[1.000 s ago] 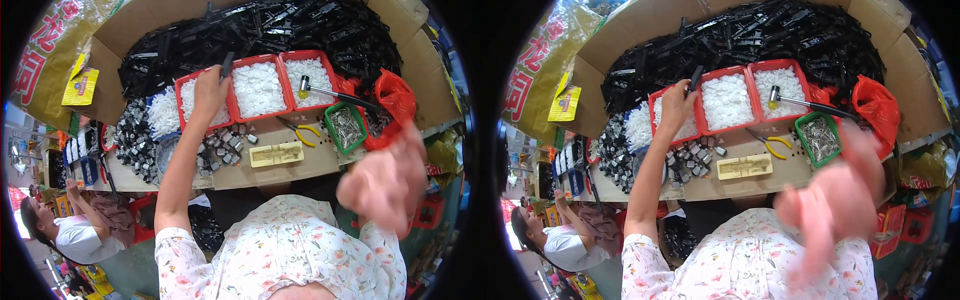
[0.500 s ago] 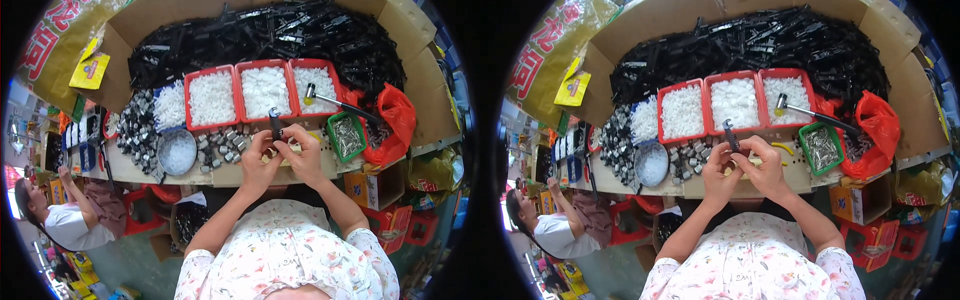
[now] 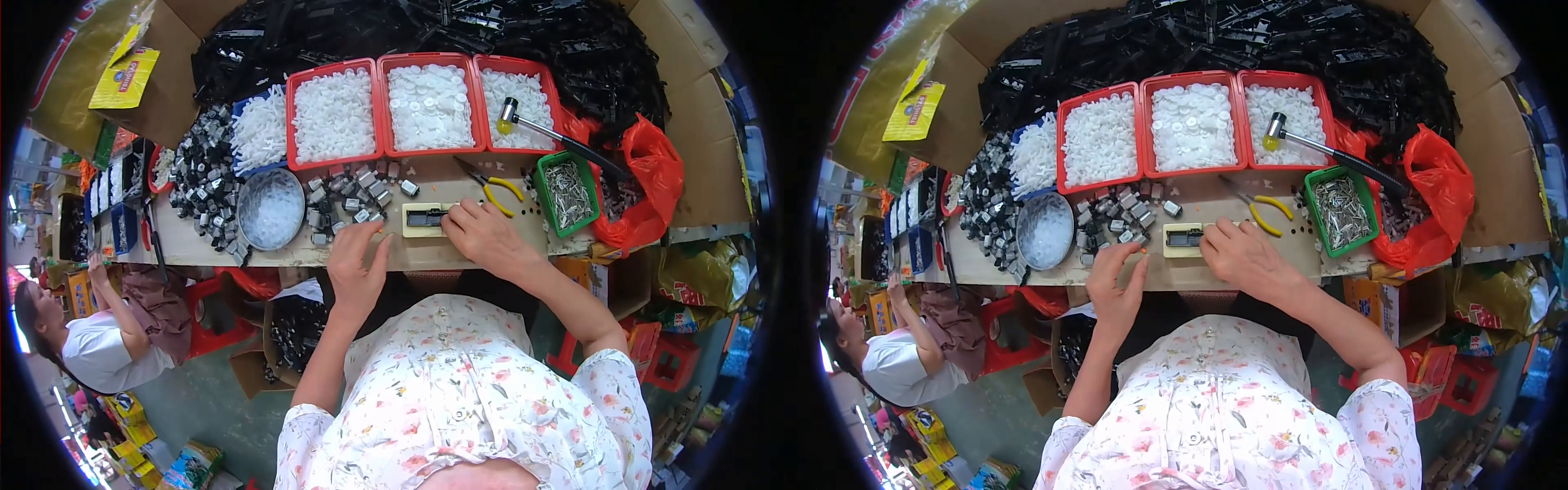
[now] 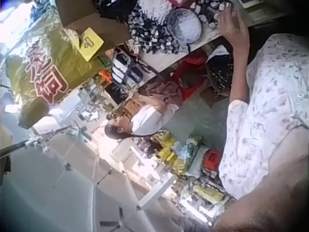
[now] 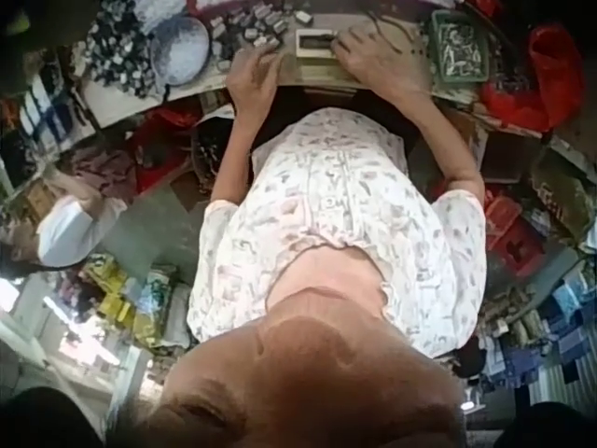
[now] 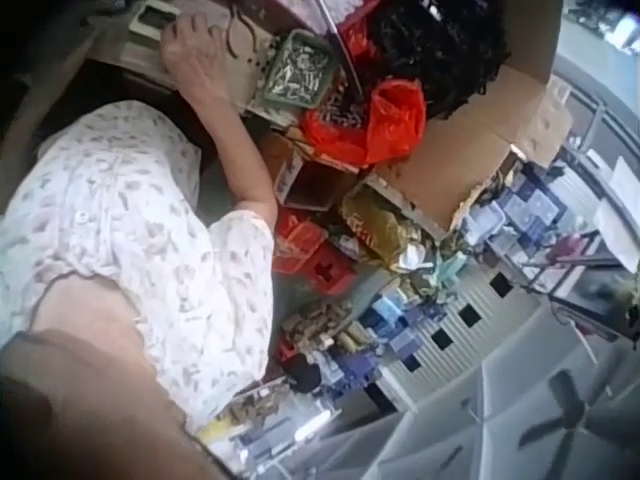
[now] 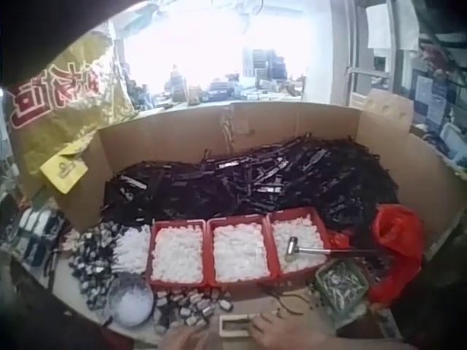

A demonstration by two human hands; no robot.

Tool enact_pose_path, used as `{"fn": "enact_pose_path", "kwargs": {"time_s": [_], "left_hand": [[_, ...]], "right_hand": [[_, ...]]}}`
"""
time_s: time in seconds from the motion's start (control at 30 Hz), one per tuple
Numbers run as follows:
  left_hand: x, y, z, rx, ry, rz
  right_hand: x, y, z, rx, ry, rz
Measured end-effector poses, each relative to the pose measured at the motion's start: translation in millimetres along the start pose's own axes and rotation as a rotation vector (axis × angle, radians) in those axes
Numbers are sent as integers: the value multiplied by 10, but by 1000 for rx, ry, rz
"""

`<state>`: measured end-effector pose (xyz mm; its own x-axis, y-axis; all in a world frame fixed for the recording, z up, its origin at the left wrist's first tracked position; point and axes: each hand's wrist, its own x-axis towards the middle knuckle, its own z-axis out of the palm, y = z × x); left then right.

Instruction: Assembling plastic toy gun components at a factory workbench using pliers and a mallet.

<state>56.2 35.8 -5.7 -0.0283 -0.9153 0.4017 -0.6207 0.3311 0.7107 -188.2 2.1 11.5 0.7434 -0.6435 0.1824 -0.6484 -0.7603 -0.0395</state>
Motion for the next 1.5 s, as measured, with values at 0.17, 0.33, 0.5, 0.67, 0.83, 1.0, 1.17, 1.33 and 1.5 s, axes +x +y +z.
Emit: {"fn": "enact_pose_path", "kwargs": {"time_s": [0.17, 0.33, 0.5, 0.67, 0.83, 1.0, 1.17, 1.33, 1.5], "left_hand": [[48, -8, 130, 60, -11, 111], [75, 19, 229, 62, -42, 179], [91, 11, 265, 92, -59, 236], [219, -102, 202, 338, -69, 250], [268, -173, 247, 459, -139, 299], [259, -131, 199, 370, -111, 268], [328, 42, 126, -252, -141, -134], [343, 200, 175, -1097, -153, -585], [190, 123, 255, -958, -164, -526]], "right_hand": [[-5, -30, 0, -67, -3, -56], [9, 81, 73, 69, 17, -33], [129, 240, -47, 416, -15, 140], [651, 222, 120, 390, 149, 196], [884, 208, 353, 336, 24, 282], [749, 219, 75, 604, 159, 250], [555, 185, -185, 1217, 140, 517], [433, 17, -67, 1219, 301, 508], [354, -90, -25, 1208, 261, 597]]}}
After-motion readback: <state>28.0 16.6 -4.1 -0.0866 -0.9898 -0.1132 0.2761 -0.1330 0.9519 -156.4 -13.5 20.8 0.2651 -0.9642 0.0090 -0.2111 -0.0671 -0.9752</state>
